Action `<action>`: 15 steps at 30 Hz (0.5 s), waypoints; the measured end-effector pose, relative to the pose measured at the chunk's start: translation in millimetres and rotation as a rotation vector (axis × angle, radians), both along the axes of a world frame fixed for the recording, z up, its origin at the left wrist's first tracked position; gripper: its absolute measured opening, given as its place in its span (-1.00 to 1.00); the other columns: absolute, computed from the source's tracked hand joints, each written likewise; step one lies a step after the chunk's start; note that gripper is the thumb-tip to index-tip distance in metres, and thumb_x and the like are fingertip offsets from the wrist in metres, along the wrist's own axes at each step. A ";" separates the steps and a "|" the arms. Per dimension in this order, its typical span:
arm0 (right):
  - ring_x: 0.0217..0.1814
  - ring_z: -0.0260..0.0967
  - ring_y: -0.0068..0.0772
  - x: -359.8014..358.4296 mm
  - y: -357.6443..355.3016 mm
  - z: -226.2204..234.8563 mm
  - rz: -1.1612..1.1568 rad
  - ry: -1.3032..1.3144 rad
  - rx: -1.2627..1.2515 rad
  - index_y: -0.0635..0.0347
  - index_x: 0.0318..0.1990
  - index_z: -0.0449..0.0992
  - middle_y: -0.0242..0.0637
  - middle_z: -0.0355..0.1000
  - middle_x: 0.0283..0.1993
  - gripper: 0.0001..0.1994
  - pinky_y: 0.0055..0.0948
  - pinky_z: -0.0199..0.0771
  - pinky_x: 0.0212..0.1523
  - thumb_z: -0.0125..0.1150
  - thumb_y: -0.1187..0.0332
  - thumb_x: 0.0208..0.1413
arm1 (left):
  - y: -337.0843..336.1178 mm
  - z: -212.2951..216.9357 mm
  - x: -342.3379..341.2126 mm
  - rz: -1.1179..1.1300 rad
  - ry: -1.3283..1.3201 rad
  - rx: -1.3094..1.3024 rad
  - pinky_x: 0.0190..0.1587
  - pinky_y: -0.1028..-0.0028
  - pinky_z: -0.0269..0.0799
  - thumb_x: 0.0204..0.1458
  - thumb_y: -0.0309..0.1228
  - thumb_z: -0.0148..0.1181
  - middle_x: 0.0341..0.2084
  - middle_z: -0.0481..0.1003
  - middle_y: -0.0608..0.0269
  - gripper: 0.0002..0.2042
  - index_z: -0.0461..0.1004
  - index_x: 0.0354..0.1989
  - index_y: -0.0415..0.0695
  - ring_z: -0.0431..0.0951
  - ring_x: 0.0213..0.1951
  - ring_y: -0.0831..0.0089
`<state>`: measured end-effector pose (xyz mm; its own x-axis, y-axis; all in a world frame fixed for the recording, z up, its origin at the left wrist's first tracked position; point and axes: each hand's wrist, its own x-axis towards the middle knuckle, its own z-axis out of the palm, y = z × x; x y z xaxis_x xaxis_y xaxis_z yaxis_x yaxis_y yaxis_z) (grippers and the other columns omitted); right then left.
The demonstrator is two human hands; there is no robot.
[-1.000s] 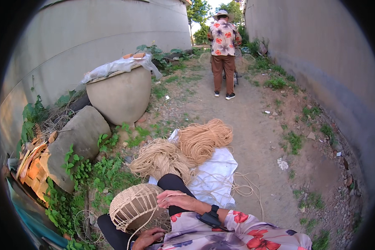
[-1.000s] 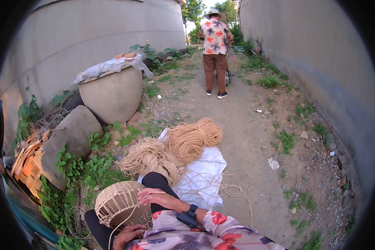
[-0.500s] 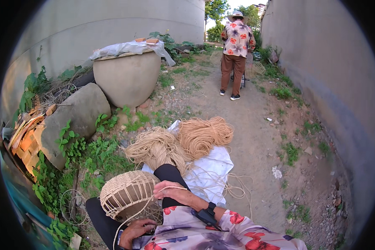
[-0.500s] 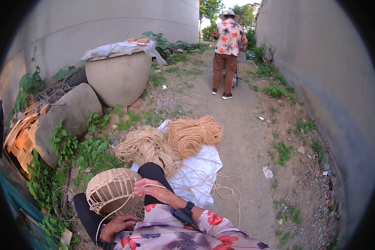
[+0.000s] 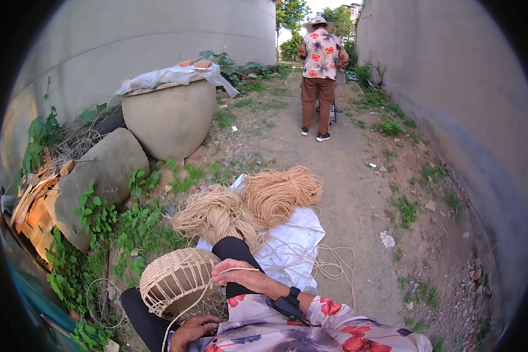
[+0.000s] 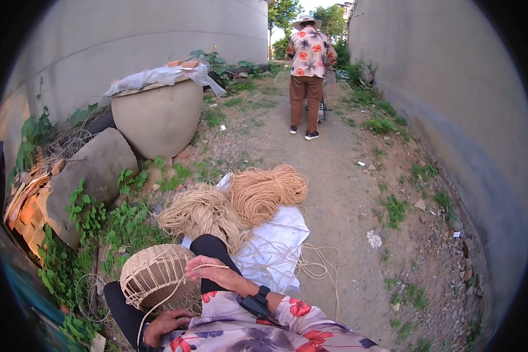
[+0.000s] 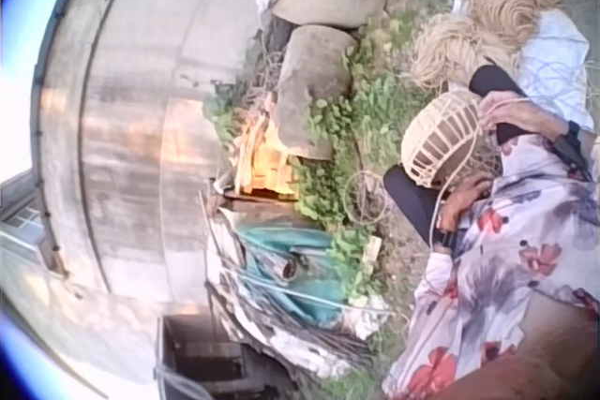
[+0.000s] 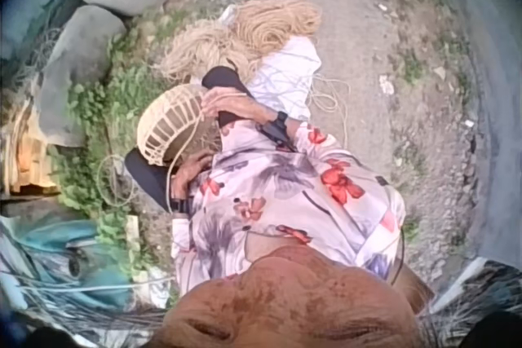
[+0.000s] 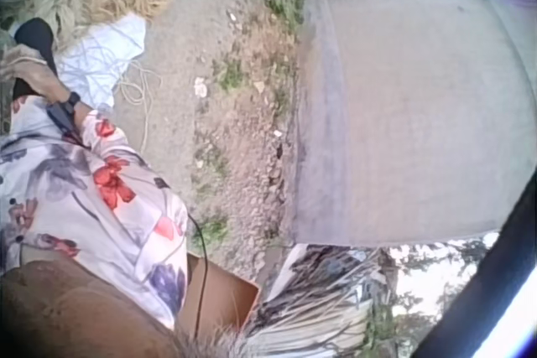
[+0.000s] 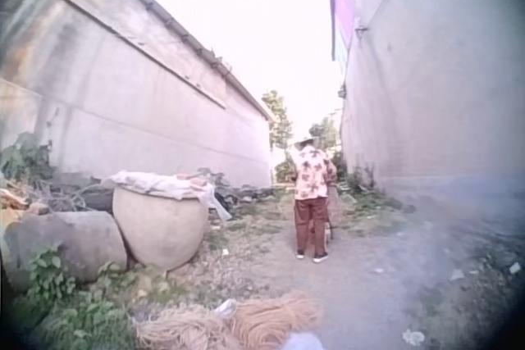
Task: Weaving a small basket using flexible bamboo or wood strips.
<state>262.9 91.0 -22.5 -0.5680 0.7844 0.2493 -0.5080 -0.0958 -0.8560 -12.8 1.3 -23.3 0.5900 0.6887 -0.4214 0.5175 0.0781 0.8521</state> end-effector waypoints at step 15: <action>-0.47 0.37 -0.64 2.0 -1.2 8.5 0.030 -0.068 -0.080 0.30 0.14 0.32 -0.40 0.43 -0.40 -0.63 -0.65 0.39 -0.40 0.00 0.23 0.32 | -4.1 2.9 -1.6 0.104 -0.074 -0.296 0.09 0.50 0.35 0.22 -0.32 0.09 -0.04 0.47 0.28 -0.64 0.41 0.15 -0.18 0.46 -0.02 0.47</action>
